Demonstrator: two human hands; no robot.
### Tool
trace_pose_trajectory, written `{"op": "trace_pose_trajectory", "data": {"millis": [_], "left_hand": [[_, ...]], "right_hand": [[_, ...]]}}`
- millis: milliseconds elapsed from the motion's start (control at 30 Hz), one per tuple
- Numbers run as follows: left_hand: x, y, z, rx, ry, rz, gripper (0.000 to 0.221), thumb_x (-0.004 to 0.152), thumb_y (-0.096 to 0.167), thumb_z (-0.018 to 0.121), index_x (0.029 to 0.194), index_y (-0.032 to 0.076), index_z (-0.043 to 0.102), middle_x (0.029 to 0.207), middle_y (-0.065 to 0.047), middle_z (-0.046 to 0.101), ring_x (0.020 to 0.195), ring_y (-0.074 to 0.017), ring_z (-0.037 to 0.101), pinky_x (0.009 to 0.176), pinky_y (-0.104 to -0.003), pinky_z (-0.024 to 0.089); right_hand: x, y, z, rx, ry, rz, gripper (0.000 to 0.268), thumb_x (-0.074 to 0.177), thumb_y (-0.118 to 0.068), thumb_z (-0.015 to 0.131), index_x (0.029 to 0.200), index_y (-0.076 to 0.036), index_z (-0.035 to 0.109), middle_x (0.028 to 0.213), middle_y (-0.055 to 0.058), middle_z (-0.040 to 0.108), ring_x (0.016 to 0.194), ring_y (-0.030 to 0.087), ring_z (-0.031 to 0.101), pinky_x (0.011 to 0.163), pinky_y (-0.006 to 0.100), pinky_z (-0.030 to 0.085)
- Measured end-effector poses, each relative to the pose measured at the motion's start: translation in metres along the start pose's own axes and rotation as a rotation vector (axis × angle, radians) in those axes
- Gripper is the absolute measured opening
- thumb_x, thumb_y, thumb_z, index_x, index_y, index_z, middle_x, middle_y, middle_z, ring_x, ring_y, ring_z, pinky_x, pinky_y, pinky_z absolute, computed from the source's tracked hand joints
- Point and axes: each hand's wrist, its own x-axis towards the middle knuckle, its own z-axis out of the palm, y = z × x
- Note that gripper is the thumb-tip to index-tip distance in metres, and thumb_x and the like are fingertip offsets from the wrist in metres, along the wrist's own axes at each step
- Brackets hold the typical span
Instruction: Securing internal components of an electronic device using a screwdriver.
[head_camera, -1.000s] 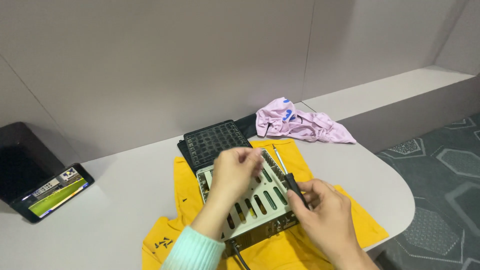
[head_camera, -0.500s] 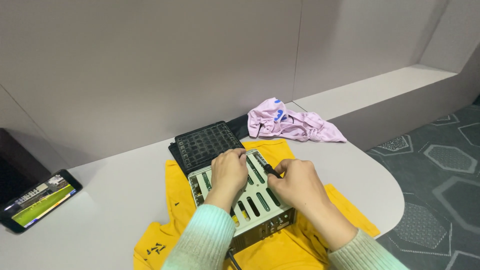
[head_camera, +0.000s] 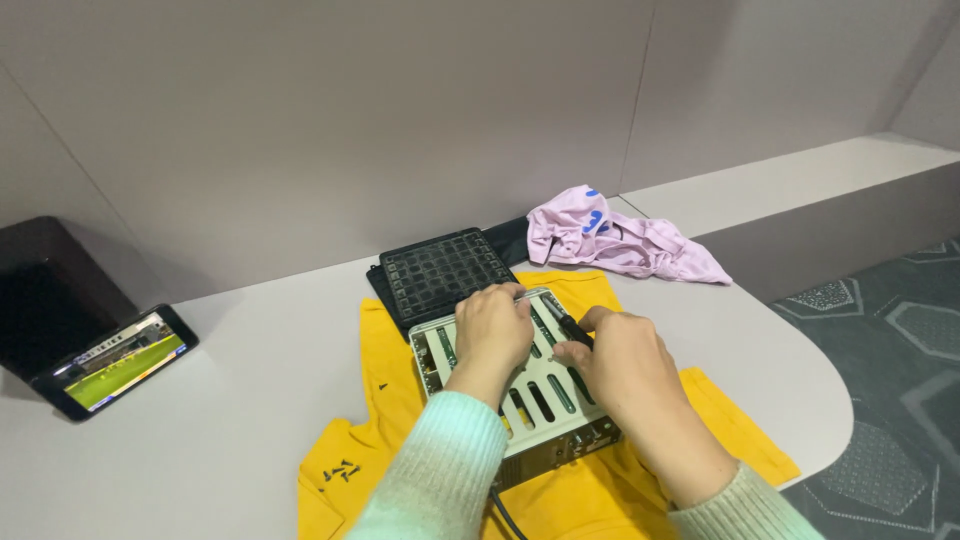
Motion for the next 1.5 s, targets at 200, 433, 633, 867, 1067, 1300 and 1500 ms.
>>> {"op": "trace_pose_trajectory", "data": {"millis": [200,433,633,867,1067,1300,1500], "left_hand": [[-0.006,0.004,-0.004,-0.031,0.002,-0.006,0.036,0.099,0.023,0.057,0.128,0.008,0.070,0.117,-0.013,0.073,0.120,-0.0305,0.064,0.110,-0.041,0.036],[-0.008,0.004,-0.005,-0.032,0.008,0.026,0.037,0.098,0.022,0.056,0.129,0.006,0.069,0.118,-0.014,0.072,0.120,-0.0307,0.064,0.111,-0.041,0.036],[-0.012,0.007,-0.007,-0.040,0.035,0.027,0.036,0.097,0.020,0.057,0.127,0.005,0.070,0.115,-0.014,0.073,0.118,-0.0305,0.065,0.110,-0.042,0.037],[0.002,-0.001,0.009,0.095,0.070,0.013,0.039,0.098,0.026,0.049,0.124,0.013,0.074,0.121,-0.015,0.073,0.114,-0.0366,0.063,0.103,-0.049,0.041],[-0.013,0.013,-0.010,0.010,-0.026,-0.027,0.037,0.104,0.022,0.045,0.128,0.009,0.070,0.126,-0.015,0.070,0.120,-0.0339,0.059,0.109,-0.047,0.036],[-0.010,0.011,-0.004,0.009,-0.016,-0.028,0.035,0.104,0.022,0.047,0.126,0.009,0.071,0.123,-0.014,0.071,0.118,-0.0334,0.059,0.107,-0.046,0.036],[-0.012,0.012,-0.006,-0.013,-0.007,-0.022,0.037,0.104,0.020,0.047,0.130,0.008,0.070,0.127,-0.015,0.069,0.121,-0.0337,0.058,0.109,-0.047,0.036]], "right_hand": [[0.022,0.015,0.023,-0.109,-0.041,-0.025,0.046,0.089,-0.010,0.073,0.133,0.001,0.066,0.115,0.029,0.061,0.114,0.046,0.069,0.085,0.057,0.061],[0.012,0.009,0.016,-0.069,-0.003,0.014,0.042,0.096,-0.015,0.063,0.135,0.001,0.065,0.114,0.027,0.067,0.111,0.044,0.072,0.086,0.055,0.062],[0.015,0.015,0.020,-0.040,0.022,-0.018,0.040,0.091,-0.010,0.071,0.129,0.004,0.069,0.119,0.029,0.062,0.117,0.047,0.068,0.092,0.058,0.059],[0.040,0.037,0.042,-0.163,0.021,0.079,0.042,0.090,-0.032,0.063,0.131,-0.024,0.072,0.119,0.019,0.076,0.122,0.039,0.066,0.103,0.044,0.052],[0.057,0.056,0.055,-0.236,0.025,0.110,0.048,0.084,-0.041,0.073,0.131,-0.026,0.072,0.100,0.009,0.088,0.114,0.028,0.073,0.103,0.032,0.050],[0.024,0.029,0.030,-0.080,-0.017,0.170,0.042,0.101,-0.034,0.056,0.140,-0.022,0.064,0.071,0.013,0.092,0.107,0.021,0.075,0.095,0.032,0.053],[0.062,0.075,0.068,-0.205,0.127,0.007,0.053,0.081,-0.047,0.078,0.128,-0.022,0.076,0.120,0.011,0.079,0.124,0.024,0.065,0.109,0.036,0.047]]}}
